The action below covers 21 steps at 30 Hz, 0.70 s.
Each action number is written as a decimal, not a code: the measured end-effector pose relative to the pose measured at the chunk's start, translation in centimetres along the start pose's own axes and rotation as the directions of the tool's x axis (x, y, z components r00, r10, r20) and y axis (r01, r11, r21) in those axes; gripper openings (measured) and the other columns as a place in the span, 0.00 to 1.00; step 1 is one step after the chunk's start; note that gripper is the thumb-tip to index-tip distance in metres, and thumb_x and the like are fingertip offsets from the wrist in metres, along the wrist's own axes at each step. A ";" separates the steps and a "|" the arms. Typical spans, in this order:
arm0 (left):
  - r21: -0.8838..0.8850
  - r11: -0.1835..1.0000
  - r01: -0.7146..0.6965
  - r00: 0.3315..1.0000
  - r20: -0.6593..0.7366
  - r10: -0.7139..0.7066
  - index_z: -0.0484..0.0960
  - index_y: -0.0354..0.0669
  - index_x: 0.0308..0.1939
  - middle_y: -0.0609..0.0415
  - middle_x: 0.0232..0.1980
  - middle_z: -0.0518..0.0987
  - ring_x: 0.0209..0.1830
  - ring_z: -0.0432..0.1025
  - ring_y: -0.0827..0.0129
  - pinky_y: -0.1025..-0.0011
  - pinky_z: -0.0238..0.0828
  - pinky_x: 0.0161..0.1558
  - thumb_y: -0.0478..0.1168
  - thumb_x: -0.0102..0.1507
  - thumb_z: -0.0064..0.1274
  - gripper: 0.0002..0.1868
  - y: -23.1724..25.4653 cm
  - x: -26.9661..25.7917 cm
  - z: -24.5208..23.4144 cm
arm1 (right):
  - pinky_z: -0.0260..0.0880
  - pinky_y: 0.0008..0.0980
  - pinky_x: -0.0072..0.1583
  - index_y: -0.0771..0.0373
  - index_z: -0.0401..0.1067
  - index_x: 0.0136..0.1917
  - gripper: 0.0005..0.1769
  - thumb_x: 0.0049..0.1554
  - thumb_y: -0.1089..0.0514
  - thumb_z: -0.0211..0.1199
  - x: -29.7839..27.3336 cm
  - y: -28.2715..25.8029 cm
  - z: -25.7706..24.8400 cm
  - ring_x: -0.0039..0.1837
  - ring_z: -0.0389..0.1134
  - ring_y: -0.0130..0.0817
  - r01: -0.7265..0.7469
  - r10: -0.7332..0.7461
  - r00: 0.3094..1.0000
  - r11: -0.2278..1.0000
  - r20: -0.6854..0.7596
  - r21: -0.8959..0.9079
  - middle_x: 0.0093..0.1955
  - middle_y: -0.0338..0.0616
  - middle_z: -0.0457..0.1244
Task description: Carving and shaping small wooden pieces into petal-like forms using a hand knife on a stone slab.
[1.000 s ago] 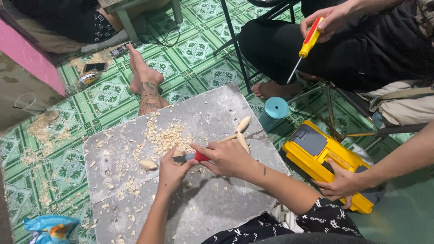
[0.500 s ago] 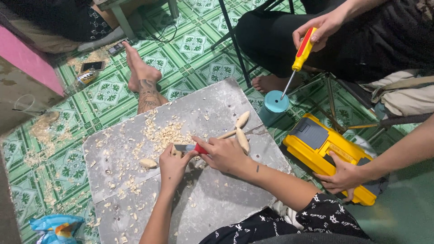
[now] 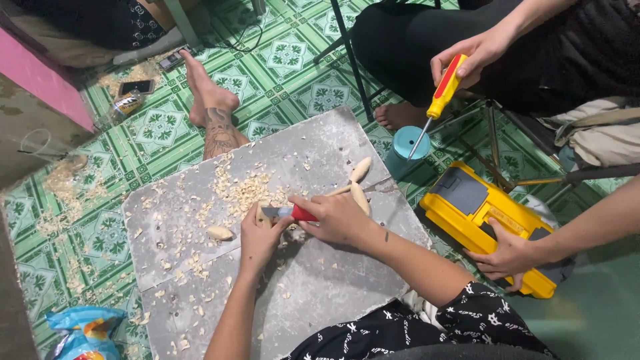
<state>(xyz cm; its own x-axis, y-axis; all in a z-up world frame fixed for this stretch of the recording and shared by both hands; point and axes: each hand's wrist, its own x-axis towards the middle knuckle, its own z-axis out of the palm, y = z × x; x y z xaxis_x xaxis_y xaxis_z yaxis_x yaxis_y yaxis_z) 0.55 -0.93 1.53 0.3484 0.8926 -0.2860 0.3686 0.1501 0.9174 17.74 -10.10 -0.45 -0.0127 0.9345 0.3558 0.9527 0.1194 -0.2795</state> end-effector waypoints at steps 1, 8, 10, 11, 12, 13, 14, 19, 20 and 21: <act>0.000 1.000 0.003 1.000 0.000 -0.003 0.75 0.46 0.30 0.60 0.23 0.75 0.26 0.68 0.76 0.75 0.65 0.31 0.46 0.45 0.78 0.24 -0.4 0.2 -0.2 | 0.73 0.44 0.39 0.43 0.71 0.67 0.30 0.51 0.41 0.64 0.1 0.1 -0.2 0.37 0.73 0.47 0.000 0.000 1.000 1.000 0.002 0.002 0.35 0.41 0.67; 0.073 0.985 -0.155 0.973 0.182 0.139 0.77 0.45 0.36 0.55 0.26 0.75 0.29 0.68 0.71 0.70 0.67 0.36 0.47 0.48 0.77 0.24 -2.9 1.3 -0.8 | 0.75 0.41 0.44 0.43 0.73 0.67 0.29 0.52 0.43 0.65 0.4 1.3 -0.7 0.40 0.75 0.46 0.072 -0.088 0.990 0.987 0.108 0.145 0.38 0.41 0.70; 0.082 0.976 -0.199 0.961 0.213 0.178 0.78 0.46 0.36 0.56 0.27 0.76 0.31 0.68 0.72 0.70 0.67 0.38 0.49 0.49 0.76 0.23 -4.4 1.7 -0.6 | 0.75 0.43 0.44 0.42 0.73 0.67 0.29 0.51 0.43 0.65 0.2 1.4 -0.8 0.41 0.74 0.48 0.088 -0.107 0.988 0.983 0.113 0.160 0.38 0.43 0.70; 0.106 0.969 -0.223 0.962 0.182 0.202 0.77 0.46 0.34 0.55 0.26 0.77 0.30 0.68 0.71 0.70 0.67 0.38 0.51 0.48 0.77 0.24 -4.5 1.7 -0.6 | 0.75 0.41 0.44 0.41 0.73 0.66 0.28 0.51 0.43 0.66 0.3 1.5 -1.0 0.40 0.74 0.46 0.089 -0.106 0.988 0.985 0.108 0.147 0.37 0.41 0.70; 0.130 0.961 -0.246 0.962 0.151 0.226 0.77 0.46 0.32 0.54 0.26 0.77 0.30 0.69 0.70 0.70 0.67 0.39 0.52 0.48 0.77 0.25 -4.6 1.7 -0.6 | 0.75 0.39 0.43 0.40 0.73 0.66 0.28 0.51 0.44 0.66 0.3 1.5 -1.1 0.39 0.74 0.44 0.090 -0.105 0.989 0.987 0.103 0.133 0.37 0.40 0.70; 0.131 0.961 -0.244 0.963 0.152 0.224 0.77 0.46 0.32 0.54 0.26 0.77 0.30 0.69 0.70 0.70 0.67 0.39 0.52 0.48 0.77 0.25 -3.5 1.2 -0.6 | 0.75 0.39 0.43 0.40 0.73 0.66 0.28 0.51 0.44 0.66 0.2 1.5 -1.0 0.39 0.74 0.44 0.089 -0.103 0.989 0.987 0.104 0.135 0.37 0.40 0.70; 0.127 0.968 -0.217 0.973 0.109 0.204 0.77 0.44 0.31 0.53 0.25 0.77 0.29 0.69 0.70 0.70 0.67 0.37 0.51 0.47 0.77 0.24 -2.3 0.7 -0.6 | 0.75 0.39 0.43 0.39 0.72 0.68 0.29 0.52 0.43 0.65 0.2 1.6 -0.9 0.39 0.74 0.43 0.085 -0.095 0.991 0.990 0.096 0.109 0.37 0.39 0.69; 0.123 0.986 -0.114 0.993 0.029 0.112 0.78 0.43 0.30 0.53 0.23 0.76 0.28 0.69 0.71 0.69 0.68 0.37 0.51 0.44 0.79 0.26 -0.9 -0.3 -0.3 | 0.74 0.39 0.41 0.37 0.71 0.68 0.29 0.53 0.39 0.63 -0.1 1.3 -0.9 0.38 0.74 0.40 0.068 -0.070 0.996 0.997 0.056 0.037 0.36 0.36 0.68; 0.149 0.983 -0.110 0.994 0.002 0.111 0.78 0.42 0.31 0.51 0.24 0.75 0.29 0.69 0.69 0.67 0.68 0.38 0.51 0.44 0.79 0.27 -0.6 -0.1 -0.5 | 0.73 0.39 0.41 0.38 0.71 0.68 0.29 0.54 0.40 0.63 -0.1 1.0 -1.3 0.37 0.73 0.40 0.055 -0.055 0.998 0.998 0.041 0.003 0.36 0.35 0.68; 0.175 0.979 -0.103 0.994 -0.026 0.110 0.78 0.41 0.32 0.49 0.25 0.75 0.30 0.69 0.67 0.66 0.68 0.39 0.51 0.44 0.79 0.27 -0.2 0.1 -0.7 | 0.73 0.39 0.40 0.38 0.71 0.69 0.28 0.54 0.40 0.63 -0.1 0.7 -1.8 0.36 0.73 0.39 0.042 -0.042 0.999 0.999 0.026 -0.031 0.36 0.35 0.68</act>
<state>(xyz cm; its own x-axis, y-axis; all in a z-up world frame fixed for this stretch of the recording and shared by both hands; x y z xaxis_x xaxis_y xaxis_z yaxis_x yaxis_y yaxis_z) -0.10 -0.62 1.49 0.3644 0.9144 -0.1765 0.4754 -0.0197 0.8796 18.94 -10.68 0.94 -0.0600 0.9370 0.3442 0.9602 0.1485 -0.2367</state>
